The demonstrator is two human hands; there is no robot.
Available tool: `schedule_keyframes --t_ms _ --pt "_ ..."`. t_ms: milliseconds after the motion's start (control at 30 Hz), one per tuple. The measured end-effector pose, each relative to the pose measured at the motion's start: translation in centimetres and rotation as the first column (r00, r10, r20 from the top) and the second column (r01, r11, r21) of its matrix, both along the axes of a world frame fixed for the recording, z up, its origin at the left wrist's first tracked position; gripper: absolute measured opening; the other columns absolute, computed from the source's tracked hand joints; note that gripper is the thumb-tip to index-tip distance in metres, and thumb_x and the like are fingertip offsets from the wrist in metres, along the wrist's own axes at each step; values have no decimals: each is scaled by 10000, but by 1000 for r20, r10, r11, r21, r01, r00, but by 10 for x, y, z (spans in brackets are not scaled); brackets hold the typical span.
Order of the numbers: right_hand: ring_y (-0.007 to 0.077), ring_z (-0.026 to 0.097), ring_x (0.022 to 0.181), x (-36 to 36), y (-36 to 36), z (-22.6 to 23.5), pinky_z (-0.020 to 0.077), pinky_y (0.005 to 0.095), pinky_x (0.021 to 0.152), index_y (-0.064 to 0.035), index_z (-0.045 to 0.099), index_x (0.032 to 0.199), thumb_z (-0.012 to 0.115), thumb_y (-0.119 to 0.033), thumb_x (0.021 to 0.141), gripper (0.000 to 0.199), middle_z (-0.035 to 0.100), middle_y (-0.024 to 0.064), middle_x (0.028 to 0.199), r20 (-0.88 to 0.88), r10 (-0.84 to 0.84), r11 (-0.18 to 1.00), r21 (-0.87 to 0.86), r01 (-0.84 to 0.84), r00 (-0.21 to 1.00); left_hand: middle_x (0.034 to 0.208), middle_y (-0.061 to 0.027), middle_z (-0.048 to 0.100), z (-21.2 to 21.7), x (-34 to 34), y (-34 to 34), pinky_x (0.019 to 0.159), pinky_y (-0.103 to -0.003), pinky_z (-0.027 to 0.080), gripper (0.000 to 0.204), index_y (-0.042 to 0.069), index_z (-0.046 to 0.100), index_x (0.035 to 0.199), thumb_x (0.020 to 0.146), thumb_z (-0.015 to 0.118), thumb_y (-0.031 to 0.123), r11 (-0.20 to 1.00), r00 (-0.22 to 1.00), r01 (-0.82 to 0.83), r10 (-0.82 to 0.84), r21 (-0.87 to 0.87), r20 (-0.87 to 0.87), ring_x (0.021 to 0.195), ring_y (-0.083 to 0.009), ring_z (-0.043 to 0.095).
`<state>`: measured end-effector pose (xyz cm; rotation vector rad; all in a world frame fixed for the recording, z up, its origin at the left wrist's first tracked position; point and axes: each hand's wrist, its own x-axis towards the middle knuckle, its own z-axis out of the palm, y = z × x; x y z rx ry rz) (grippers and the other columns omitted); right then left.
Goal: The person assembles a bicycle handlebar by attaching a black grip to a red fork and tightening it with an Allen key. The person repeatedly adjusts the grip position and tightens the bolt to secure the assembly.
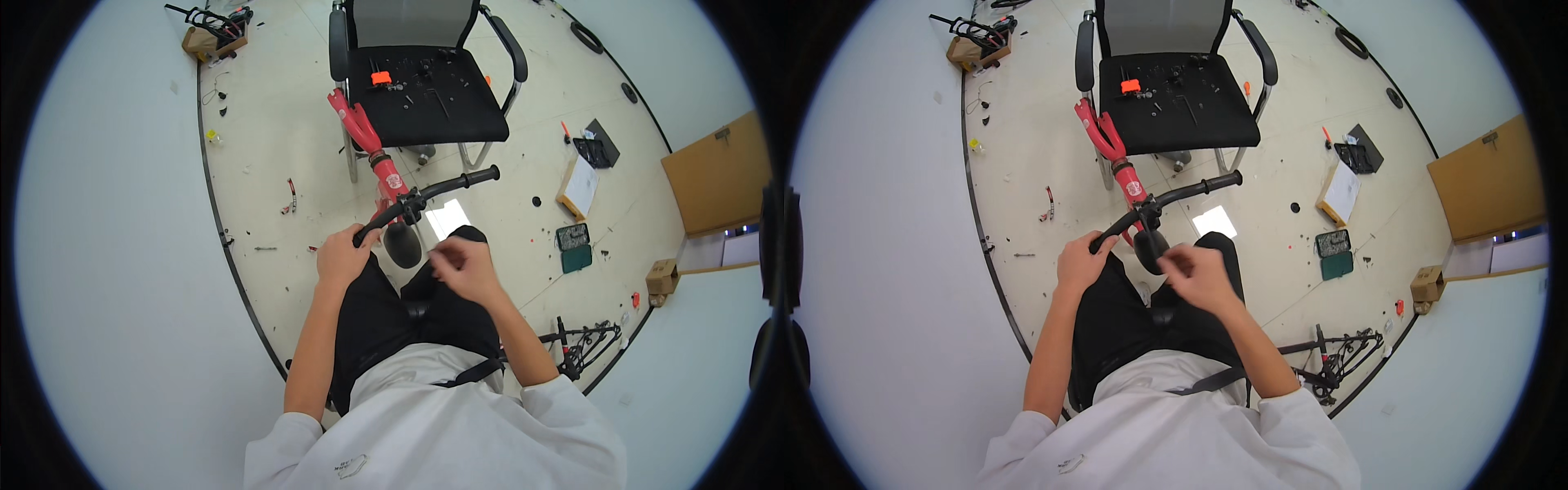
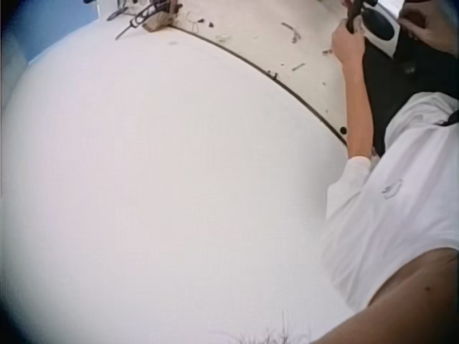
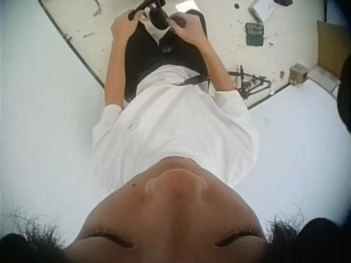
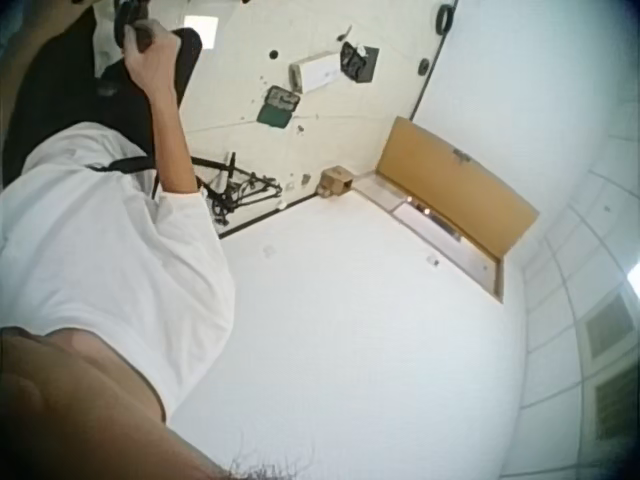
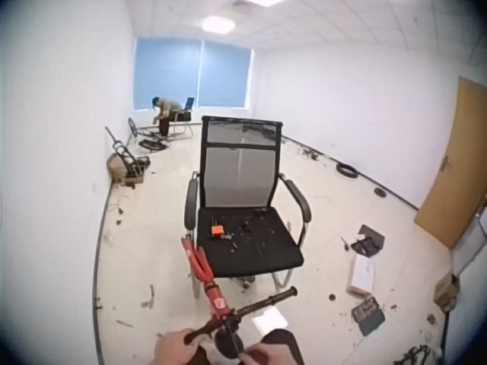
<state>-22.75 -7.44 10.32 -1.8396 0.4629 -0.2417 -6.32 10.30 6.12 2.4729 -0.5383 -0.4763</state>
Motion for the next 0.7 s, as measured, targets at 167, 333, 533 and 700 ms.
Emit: schedule_keyframes --t_ms 167,333,533,700 --pt "343 700 755 73 29 2 566 409 678 -39 659 1228 651 -63 865 364 716 183 864 46 469 812 -415 -410 882 788 -152 708 -18 4 13 691 -461 524 463 120 750 1034 907 650 554 993 986 63 -46 -103 161 767 -390 677" --pt "402 685 842 162 -20 -6 548 498 773 -60 652 1144 602 -181 866 307 701 199 878 -161 342 603 -718 -348 926 788 -164 707 1 4 -1 696 -467 532 456 123 754 1010 909 643 554 999 997 39 -37 -36 60 782 -389 686" --pt "373 693 836 152 -90 3 551 487 763 -88 744 967 633 -139 838 178 712 170 844 -349 365 506 -704 -499 863 759 -156 692 4 2 1 688 -452 520 483 109 754 995 911 637 570 1000 999 26 -26 -10 22 763 -379 676" --pt "286 655 1070 154 -28 15 509 436 875 -108 728 1045 708 -160 807 244 728 70 1076 -163 632 241 -888 -392 758 800 -162 707 1 1 7 711 -436 526 492 101 751 1025 911 638 566 1000 1000 20 -19 -4 23 789 -384 678"
